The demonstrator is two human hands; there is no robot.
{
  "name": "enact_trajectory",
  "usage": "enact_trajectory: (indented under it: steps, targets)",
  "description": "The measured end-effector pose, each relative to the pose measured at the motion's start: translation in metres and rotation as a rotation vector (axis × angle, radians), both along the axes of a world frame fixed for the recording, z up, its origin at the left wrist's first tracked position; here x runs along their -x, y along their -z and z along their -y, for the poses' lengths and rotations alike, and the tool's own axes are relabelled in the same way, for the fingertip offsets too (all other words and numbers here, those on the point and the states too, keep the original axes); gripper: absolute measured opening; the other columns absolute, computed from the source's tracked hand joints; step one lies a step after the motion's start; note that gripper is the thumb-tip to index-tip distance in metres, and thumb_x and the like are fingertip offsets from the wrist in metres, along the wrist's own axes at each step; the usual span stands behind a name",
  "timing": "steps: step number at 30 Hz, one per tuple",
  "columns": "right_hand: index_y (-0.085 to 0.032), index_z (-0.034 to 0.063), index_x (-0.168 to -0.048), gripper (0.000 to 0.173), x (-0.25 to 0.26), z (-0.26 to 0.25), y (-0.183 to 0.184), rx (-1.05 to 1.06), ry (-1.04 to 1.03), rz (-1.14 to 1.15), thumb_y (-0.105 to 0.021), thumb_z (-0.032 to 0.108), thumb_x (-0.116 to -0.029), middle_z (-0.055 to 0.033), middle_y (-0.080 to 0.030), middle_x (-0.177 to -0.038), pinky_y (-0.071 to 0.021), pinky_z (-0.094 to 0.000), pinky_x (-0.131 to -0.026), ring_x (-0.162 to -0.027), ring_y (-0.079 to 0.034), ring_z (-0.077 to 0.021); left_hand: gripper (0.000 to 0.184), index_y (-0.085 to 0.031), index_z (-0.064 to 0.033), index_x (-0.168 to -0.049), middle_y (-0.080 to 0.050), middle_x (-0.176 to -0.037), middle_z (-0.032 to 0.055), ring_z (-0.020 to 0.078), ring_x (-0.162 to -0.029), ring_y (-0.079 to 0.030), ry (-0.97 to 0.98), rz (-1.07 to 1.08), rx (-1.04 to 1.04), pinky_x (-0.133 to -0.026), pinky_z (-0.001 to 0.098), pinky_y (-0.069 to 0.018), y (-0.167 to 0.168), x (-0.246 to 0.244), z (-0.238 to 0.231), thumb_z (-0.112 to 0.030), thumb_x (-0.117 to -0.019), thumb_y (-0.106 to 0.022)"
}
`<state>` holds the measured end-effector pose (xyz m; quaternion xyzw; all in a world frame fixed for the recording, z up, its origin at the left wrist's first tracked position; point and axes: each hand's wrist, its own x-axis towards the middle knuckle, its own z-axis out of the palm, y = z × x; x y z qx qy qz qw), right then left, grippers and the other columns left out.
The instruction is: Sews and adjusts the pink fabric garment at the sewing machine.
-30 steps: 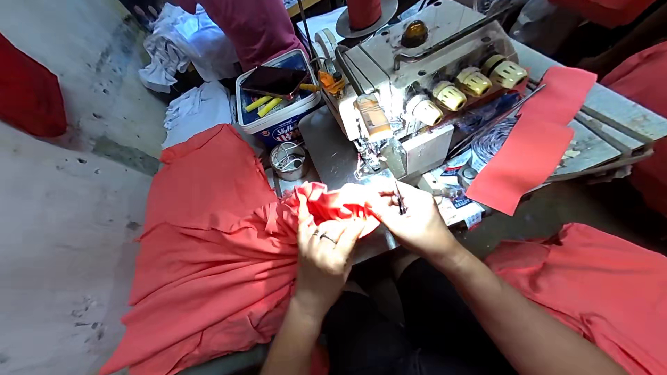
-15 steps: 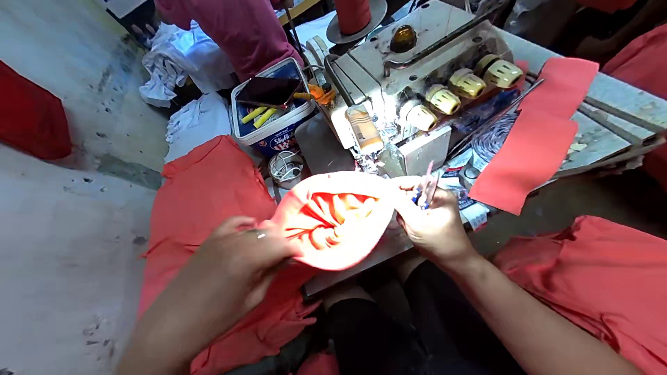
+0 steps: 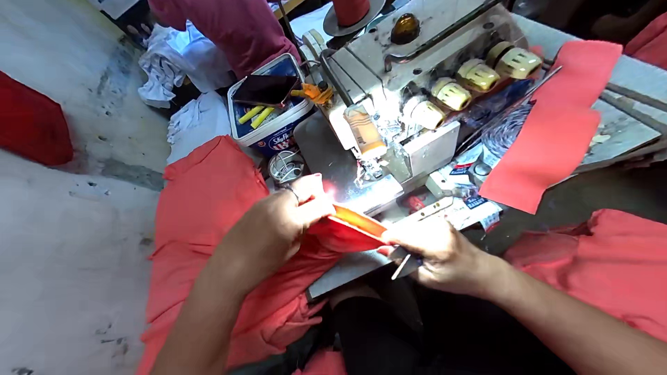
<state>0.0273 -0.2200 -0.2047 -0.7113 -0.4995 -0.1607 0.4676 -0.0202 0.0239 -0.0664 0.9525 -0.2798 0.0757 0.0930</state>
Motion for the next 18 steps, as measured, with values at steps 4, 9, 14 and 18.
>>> enact_trajectory:
  steps: [4, 9, 14, 18]
  targets:
    - [-0.068, 0.0048, -0.090, 0.022, -0.009, 0.007, 0.007, -0.036, -0.053, 0.016, -0.054, 0.019, -0.0999, -0.0095, -0.061, -0.072, -0.0432, -0.0240, -0.058, -0.066, -0.058, -0.0148, 0.018, -0.075, -0.0047, -0.097, -0.072, -0.102, 0.0134, 0.0196, -0.105, -0.069, 0.035, 0.195, 0.048, -0.097, 0.0283, -0.0527, 0.033, 0.022, -0.017, -0.004, -0.0993, -0.057]
    - [-0.068, 0.0047, -0.093, 0.023, -0.005, 0.006, 0.010, -0.074, -0.083, 0.017, -0.054, 0.021, -0.1024, -0.0087, -0.058, -0.073, -0.0401, -0.0207, -0.058, -0.066, -0.054, -0.0121, 0.010, -0.062, -0.0048, -0.105, -0.070, -0.095, 0.0113, 0.0177, -0.103, -0.069, -0.035, 0.358, 0.098, -0.106, 0.0312, -0.0479, 0.054, 0.030, -0.019, -0.014, -0.1043, -0.057]
    - [-0.068, 0.0029, -0.096, 0.023, -0.003, 0.006, 0.014, -0.140, -0.141, -0.076, -0.055, 0.020, -0.1037, -0.0101, -0.059, -0.080, -0.0413, -0.0138, -0.066, -0.074, -0.055, -0.0076, 0.013, -0.065, -0.0049, -0.099, -0.067, -0.090, 0.0101, 0.0159, -0.096, -0.069, -0.056, 0.379, 0.102, -0.108, 0.0326, -0.0459, 0.060, 0.031, -0.020, -0.017, -0.1033, -0.060]
    - [-0.067, 0.0021, -0.097, 0.024, -0.003, 0.005, 0.016, -0.163, -0.164, -0.142, -0.055, 0.021, -0.1050, -0.0103, -0.060, -0.083, -0.0429, -0.0114, -0.071, -0.079, -0.057, -0.0059, 0.019, -0.069, -0.0044, -0.095, -0.068, -0.090, 0.0113, 0.0181, -0.100, -0.068, -0.111, 0.331, 0.141, -0.106, 0.0315, -0.0466, 0.062, 0.032, -0.019, -0.021, -0.1017, -0.063]
